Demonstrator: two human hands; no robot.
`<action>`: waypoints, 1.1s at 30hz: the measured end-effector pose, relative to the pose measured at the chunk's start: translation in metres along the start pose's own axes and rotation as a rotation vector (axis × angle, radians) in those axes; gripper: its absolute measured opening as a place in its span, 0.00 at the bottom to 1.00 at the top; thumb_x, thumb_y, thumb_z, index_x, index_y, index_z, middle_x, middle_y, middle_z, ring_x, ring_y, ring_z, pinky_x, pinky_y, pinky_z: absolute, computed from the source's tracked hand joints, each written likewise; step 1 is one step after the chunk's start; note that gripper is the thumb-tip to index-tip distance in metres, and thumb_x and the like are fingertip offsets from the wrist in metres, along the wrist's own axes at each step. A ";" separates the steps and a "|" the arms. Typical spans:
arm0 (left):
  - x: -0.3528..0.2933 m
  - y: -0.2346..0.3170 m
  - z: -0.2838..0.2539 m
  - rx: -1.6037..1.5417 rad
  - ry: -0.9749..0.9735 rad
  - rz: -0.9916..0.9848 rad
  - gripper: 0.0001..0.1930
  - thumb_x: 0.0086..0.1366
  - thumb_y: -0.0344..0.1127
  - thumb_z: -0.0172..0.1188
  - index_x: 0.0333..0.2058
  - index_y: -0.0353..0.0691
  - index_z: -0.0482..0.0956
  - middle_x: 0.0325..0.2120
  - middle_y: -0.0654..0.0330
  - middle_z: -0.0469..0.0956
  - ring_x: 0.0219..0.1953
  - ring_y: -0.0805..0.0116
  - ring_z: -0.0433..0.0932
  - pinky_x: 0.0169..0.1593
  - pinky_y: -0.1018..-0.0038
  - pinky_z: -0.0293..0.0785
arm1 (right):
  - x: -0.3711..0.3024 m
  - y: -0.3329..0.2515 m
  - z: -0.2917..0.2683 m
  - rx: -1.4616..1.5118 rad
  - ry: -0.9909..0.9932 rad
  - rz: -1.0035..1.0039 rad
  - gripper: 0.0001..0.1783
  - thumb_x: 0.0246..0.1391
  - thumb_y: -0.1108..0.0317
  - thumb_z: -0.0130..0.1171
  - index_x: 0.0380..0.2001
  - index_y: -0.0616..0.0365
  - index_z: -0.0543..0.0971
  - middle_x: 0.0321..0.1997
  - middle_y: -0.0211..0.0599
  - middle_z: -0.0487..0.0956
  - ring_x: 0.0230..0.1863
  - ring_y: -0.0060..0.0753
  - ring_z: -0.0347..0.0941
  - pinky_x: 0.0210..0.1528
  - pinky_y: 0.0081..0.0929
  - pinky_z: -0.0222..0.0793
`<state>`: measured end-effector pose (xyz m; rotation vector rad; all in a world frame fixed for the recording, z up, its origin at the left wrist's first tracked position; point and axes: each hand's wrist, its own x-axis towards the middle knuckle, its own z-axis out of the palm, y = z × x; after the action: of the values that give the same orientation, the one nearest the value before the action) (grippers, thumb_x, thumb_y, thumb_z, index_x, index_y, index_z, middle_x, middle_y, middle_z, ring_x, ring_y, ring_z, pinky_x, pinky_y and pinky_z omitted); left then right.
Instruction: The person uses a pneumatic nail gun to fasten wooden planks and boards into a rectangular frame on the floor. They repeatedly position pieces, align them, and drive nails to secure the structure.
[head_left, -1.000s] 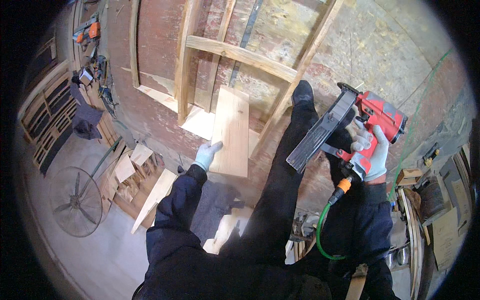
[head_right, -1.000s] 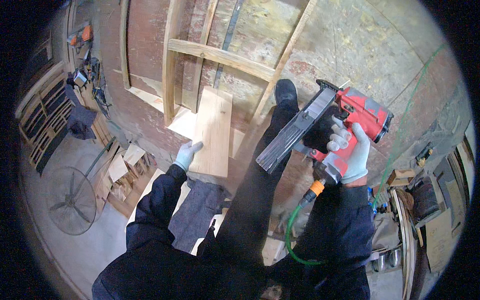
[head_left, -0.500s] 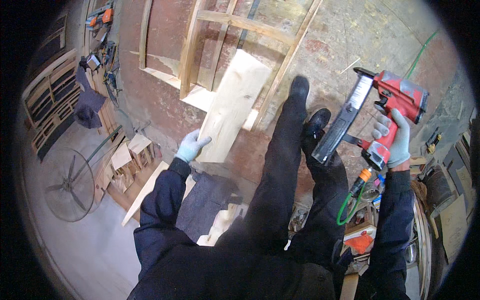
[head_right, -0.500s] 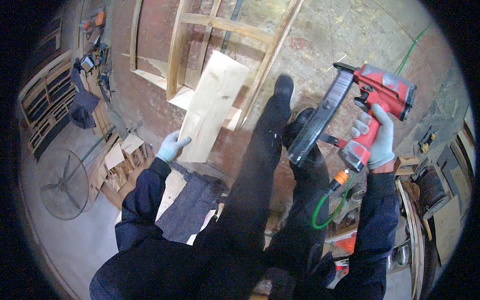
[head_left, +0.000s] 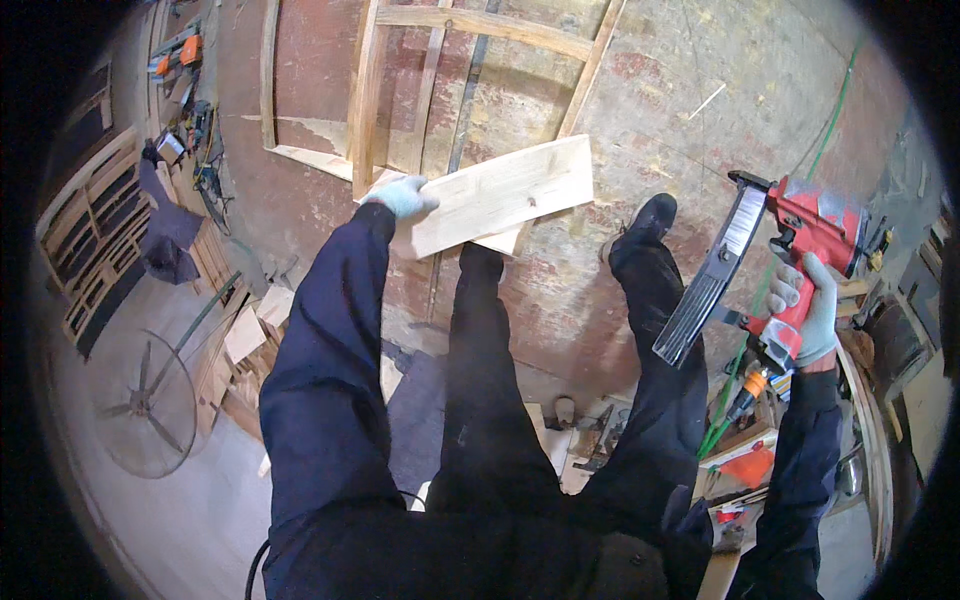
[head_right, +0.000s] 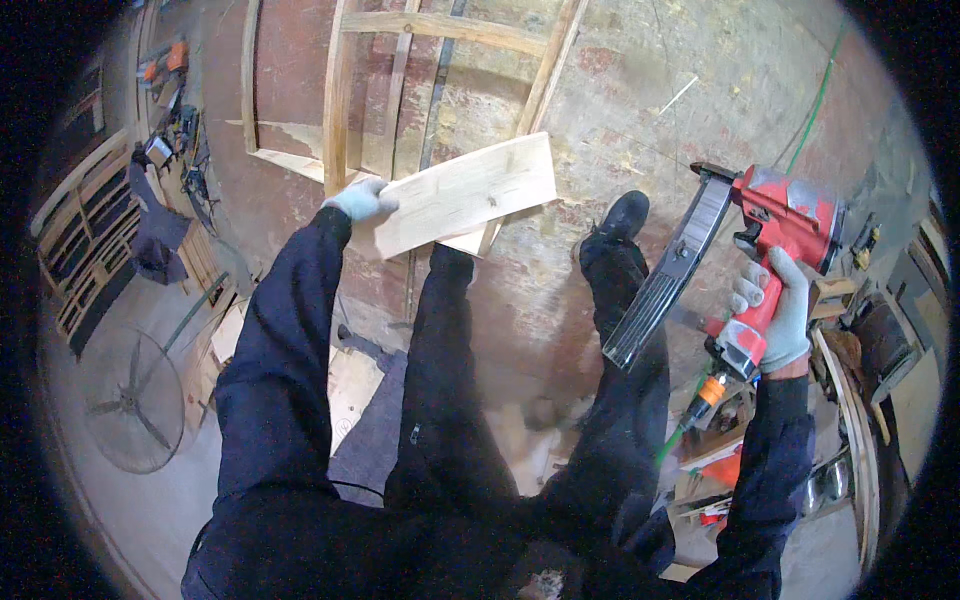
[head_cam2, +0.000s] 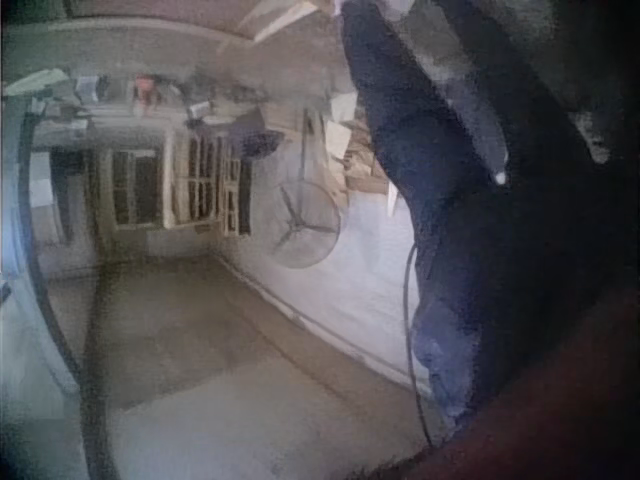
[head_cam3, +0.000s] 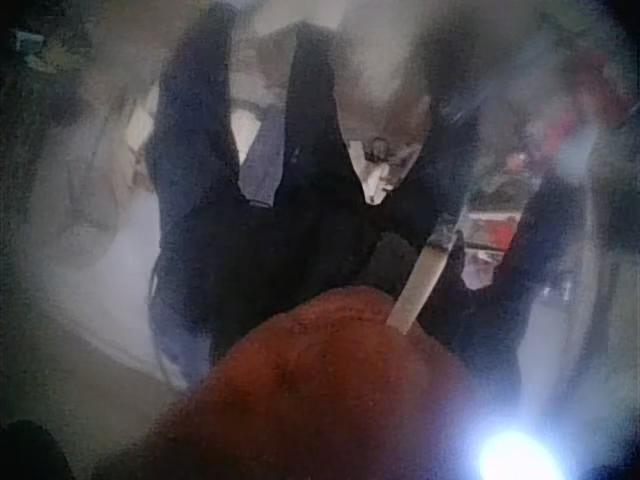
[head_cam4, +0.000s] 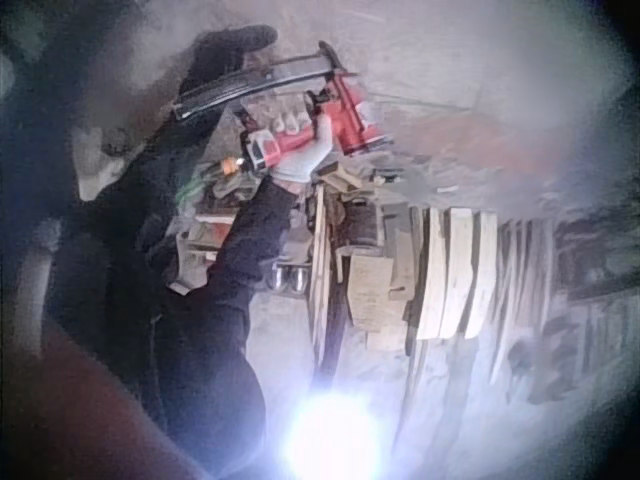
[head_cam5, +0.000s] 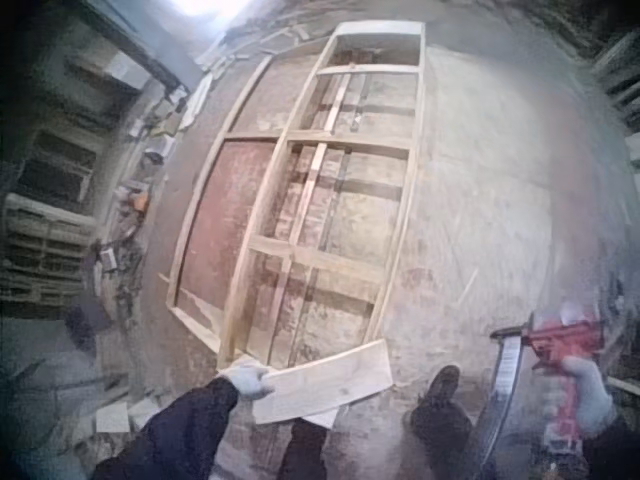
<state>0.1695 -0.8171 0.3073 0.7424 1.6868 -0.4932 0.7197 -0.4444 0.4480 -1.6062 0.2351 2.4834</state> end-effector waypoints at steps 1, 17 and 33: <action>0.013 0.003 -0.005 -0.025 0.008 0.011 0.33 0.61 0.58 0.64 0.55 0.38 0.78 0.52 0.42 0.80 0.56 0.47 0.77 0.57 0.61 0.72 | -0.003 0.016 0.003 -0.015 0.019 -0.029 0.18 0.68 0.54 0.50 0.37 0.59 0.73 0.22 0.23 0.64 0.20 0.20 0.61 0.27 0.27 0.65; 0.135 0.145 0.007 0.283 0.245 0.618 0.36 0.66 0.71 0.47 0.48 0.43 0.83 0.46 0.46 0.83 0.50 0.45 0.81 0.56 0.60 0.73 | 0.028 0.326 0.018 0.475 0.082 -0.079 0.30 0.68 0.55 0.50 0.64 0.68 0.65 0.25 0.22 0.63 0.22 0.18 0.59 0.29 0.27 0.63; 0.095 0.167 0.043 0.483 0.104 0.683 0.40 0.63 0.74 0.47 0.46 0.40 0.85 0.45 0.43 0.83 0.51 0.44 0.80 0.56 0.57 0.74 | 0.039 0.349 -0.009 0.607 0.075 -0.014 0.23 0.66 0.52 0.53 0.49 0.62 0.72 0.22 0.21 0.60 0.20 0.19 0.57 0.27 0.26 0.59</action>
<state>0.3046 -0.7075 0.2156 1.6412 1.2955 -0.3743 0.6318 -0.7831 0.4221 -1.4171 0.8832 2.0477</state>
